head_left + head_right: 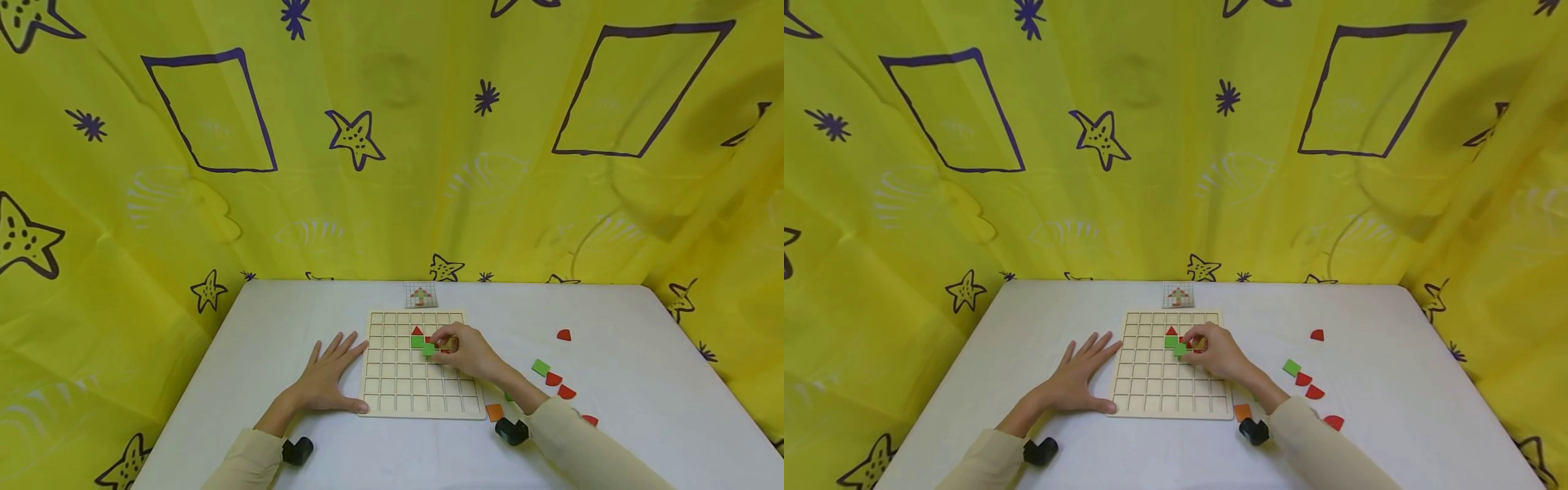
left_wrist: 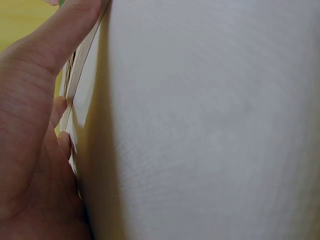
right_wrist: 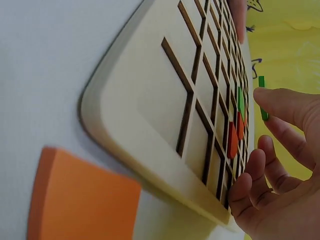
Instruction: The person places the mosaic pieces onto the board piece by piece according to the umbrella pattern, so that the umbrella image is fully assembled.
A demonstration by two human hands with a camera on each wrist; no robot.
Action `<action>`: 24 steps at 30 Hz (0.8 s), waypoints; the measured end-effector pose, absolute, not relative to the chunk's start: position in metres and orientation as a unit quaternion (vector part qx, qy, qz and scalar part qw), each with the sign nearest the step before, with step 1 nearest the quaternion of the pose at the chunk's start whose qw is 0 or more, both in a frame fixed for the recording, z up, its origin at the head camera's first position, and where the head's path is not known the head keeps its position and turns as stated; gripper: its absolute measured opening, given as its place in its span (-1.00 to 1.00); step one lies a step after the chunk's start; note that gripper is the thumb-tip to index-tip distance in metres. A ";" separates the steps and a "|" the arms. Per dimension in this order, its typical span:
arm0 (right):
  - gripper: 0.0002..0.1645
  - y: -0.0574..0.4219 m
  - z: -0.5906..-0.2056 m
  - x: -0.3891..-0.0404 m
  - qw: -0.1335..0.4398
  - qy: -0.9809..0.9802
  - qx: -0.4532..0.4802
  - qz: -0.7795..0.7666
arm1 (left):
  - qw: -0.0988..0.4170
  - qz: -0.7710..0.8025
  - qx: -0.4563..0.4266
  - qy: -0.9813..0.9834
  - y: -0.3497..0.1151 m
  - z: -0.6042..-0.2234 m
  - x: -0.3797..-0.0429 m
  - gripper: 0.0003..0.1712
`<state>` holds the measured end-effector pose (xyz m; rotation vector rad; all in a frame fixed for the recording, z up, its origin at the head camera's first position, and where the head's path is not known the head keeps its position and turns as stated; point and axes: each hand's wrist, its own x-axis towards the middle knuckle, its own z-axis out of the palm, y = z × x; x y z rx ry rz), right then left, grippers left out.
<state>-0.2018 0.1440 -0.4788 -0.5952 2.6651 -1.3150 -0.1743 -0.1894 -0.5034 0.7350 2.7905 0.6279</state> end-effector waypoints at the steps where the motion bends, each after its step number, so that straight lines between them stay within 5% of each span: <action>1: -0.75 0.142 -0.479 -0.201 0.054 0.879 -0.195 -0.431 | 0.094 0.211 0.247 0.941 -0.189 -0.503 -0.174 0.37; 24: -0.80 0.116 -0.485 -0.199 0.033 0.900 -0.161 -0.403 | 0.090 0.208 0.243 0.943 -0.189 -0.502 -0.173 0.37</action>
